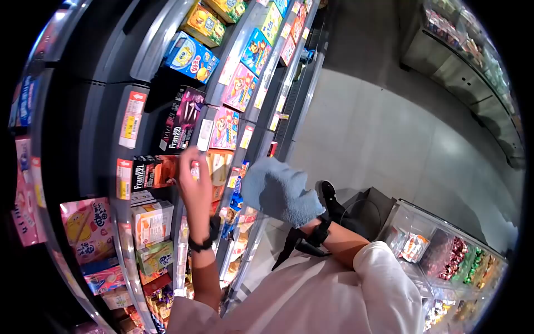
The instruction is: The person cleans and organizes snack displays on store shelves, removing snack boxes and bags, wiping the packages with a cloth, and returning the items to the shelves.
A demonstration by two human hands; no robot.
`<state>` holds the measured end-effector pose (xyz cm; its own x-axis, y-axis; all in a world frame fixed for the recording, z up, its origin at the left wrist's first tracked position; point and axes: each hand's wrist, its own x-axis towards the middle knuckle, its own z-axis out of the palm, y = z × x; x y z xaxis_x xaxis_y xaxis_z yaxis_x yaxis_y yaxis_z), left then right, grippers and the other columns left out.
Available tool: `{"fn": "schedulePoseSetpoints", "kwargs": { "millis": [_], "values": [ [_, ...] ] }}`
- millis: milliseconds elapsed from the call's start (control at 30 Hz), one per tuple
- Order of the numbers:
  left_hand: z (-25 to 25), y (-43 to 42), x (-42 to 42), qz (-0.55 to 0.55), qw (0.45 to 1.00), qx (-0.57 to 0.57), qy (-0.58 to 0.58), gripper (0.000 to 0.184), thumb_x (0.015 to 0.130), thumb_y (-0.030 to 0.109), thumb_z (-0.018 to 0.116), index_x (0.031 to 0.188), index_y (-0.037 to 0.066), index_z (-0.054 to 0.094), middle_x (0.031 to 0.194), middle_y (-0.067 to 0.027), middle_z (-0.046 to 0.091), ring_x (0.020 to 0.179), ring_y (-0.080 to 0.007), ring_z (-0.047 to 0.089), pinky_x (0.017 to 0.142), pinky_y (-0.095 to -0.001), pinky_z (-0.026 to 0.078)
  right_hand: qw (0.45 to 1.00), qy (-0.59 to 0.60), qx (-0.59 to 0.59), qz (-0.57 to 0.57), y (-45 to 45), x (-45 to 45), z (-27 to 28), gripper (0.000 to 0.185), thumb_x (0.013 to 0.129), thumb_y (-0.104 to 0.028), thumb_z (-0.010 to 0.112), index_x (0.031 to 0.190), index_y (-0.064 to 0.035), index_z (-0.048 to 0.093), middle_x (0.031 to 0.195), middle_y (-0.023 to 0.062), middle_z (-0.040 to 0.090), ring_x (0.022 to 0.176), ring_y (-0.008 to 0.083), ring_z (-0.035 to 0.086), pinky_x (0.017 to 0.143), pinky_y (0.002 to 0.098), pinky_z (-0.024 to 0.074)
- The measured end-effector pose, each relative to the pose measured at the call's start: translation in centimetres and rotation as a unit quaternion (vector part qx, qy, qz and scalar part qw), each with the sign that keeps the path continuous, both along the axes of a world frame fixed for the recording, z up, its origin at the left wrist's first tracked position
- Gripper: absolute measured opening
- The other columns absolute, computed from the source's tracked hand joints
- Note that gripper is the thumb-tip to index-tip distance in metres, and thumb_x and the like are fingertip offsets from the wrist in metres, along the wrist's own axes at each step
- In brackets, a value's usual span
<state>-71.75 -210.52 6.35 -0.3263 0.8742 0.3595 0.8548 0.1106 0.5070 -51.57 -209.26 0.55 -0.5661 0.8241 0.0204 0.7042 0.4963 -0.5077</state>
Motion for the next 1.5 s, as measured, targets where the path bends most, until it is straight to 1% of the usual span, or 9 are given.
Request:
{"fn": "schedulePoseSetpoints", "kwargs": {
  "millis": [133,300,367,500,800,967,1233,1433,1500],
  "values": [
    [1.7,5.6,-4.7,0.039,0.987,0.008,0.156,0.039,0.092,0.016,0.063,0.127,0.003,0.052,0.119,-0.0202,0.057,0.110,-0.0419,0.057,0.093,-0.0494,0.047,1.000,-0.004,0.009,-0.019,2.1,0.8,2.6,0.027,0.088,-0.024,0.058,0.110,-0.0068,0.058,0.093,0.0090,0.060,0.075,0.0240,0.062,0.064,0.0366,0.0476],
    [3.8,3.5,-1.6,0.003,0.992,0.102,0.081,0.028,0.091,0.009,0.064,0.117,0.002,0.059,0.110,-0.0176,0.061,0.103,-0.0382,0.059,0.087,-0.0463,0.048,0.995,0.095,-0.014,-0.026,1.9,1.9,-3.3,0.033,0.089,-0.027,0.059,0.114,-0.0072,0.058,0.099,0.0086,0.061,0.080,0.0247,0.062,0.066,0.0371,0.0477],
    [2.4,0.3,-1.3,0.053,0.993,0.082,-0.061,0.022,0.093,0.007,0.064,0.114,0.002,0.059,0.106,-0.0105,0.062,0.094,-0.0224,0.061,0.082,-0.0350,0.048,0.986,0.162,-0.027,-0.023,2.1,2.7,-2.8,0.034,0.089,-0.028,0.060,0.116,-0.0072,0.058,0.100,0.0086,0.061,0.082,0.0249,0.063,0.067,0.0376,0.0479],
    [-2.1,-5.9,-3.2,0.151,0.960,0.196,-0.130,0.022,0.096,0.007,0.062,0.116,0.001,0.055,0.098,-0.0058,0.058,0.083,-0.0132,0.053,0.075,-0.0281,0.045,0.968,0.246,-0.044,-0.005,2.8,3.4,-2.6,0.038,0.089,-0.030,0.061,0.119,-0.0071,0.057,0.104,0.0084,0.062,0.086,0.0253,0.063,0.069,0.0384,0.0483],
    [-1.9,-7.4,-13.2,0.192,0.919,0.205,-0.278,0.090,0.091,0.022,0.075,0.156,0.003,0.016,0.151,-0.0232,0.033,0.136,-0.0286,0.038,0.113,-0.0390,0.032,0.932,0.345,-0.088,0.071,2.0,1.3,-3.4,0.046,0.088,-0.033,0.063,0.126,-0.0071,0.057,0.113,0.0082,0.063,0.094,0.0264,0.064,0.074,0.0404,0.0491],
    [-0.6,-7.0,-16.2,0.072,0.917,0.057,-0.387,0.056,0.095,0.012,0.068,0.144,-0.002,0.044,0.138,-0.0103,0.055,0.123,-0.0183,0.053,0.106,-0.0317,0.040,0.920,0.358,-0.119,0.105,0.7,0.6,-4.2,0.051,0.088,-0.035,0.064,0.130,-0.0070,0.057,0.118,0.0080,0.064,0.099,0.0269,0.064,0.076,0.0415,0.0496],
    [-0.9,-6.5,-16.6,0.052,0.957,0.055,-0.280,0.035,0.090,0.012,0.074,0.118,-0.007,0.064,0.114,-0.0093,0.069,0.099,-0.0157,0.065,0.090,-0.0299,0.051,0.949,0.290,-0.082,0.093,0.4,1.4,-5.1,0.058,0.088,-0.038,0.066,0.136,-0.0070,0.056,0.125,0.0078,0.065,0.106,0.0278,0.065,0.080,0.0432,0.0503],
    [-1.0,-7.5,-15.0,0.104,0.979,0.013,-0.176,0.039,0.085,0.011,0.078,0.117,-0.005,0.064,0.111,-0.0121,0.072,0.096,-0.0205,0.069,0.085,-0.0342,0.053,0.990,-0.011,0.125,0.060,1.2,1.9,-0.9,0.032,0.085,-0.030,0.063,0.109,-0.0083,0.066,0.096,0.0088,0.060,0.067,0.0228,0.059,0.049,0.0406,0.0370],
    [0.2,-7.5,-12.0,0.153,0.988,-0.010,0.032,0.041,0.082,0.010,0.078,0.119,0.001,0.063,0.109,-0.0156,0.071,0.098,-0.0318,0.070,0.085,-0.0384,0.053,0.980,0.182,0.047,0.068,0.9,-0.5,-9.1,0.032,0.084,-0.028,0.063,0.109,-0.0077,0.065,0.094,0.0084,0.059,0.066,0.0221,0.058,0.049,0.0405,0.0371]
  ]
}}
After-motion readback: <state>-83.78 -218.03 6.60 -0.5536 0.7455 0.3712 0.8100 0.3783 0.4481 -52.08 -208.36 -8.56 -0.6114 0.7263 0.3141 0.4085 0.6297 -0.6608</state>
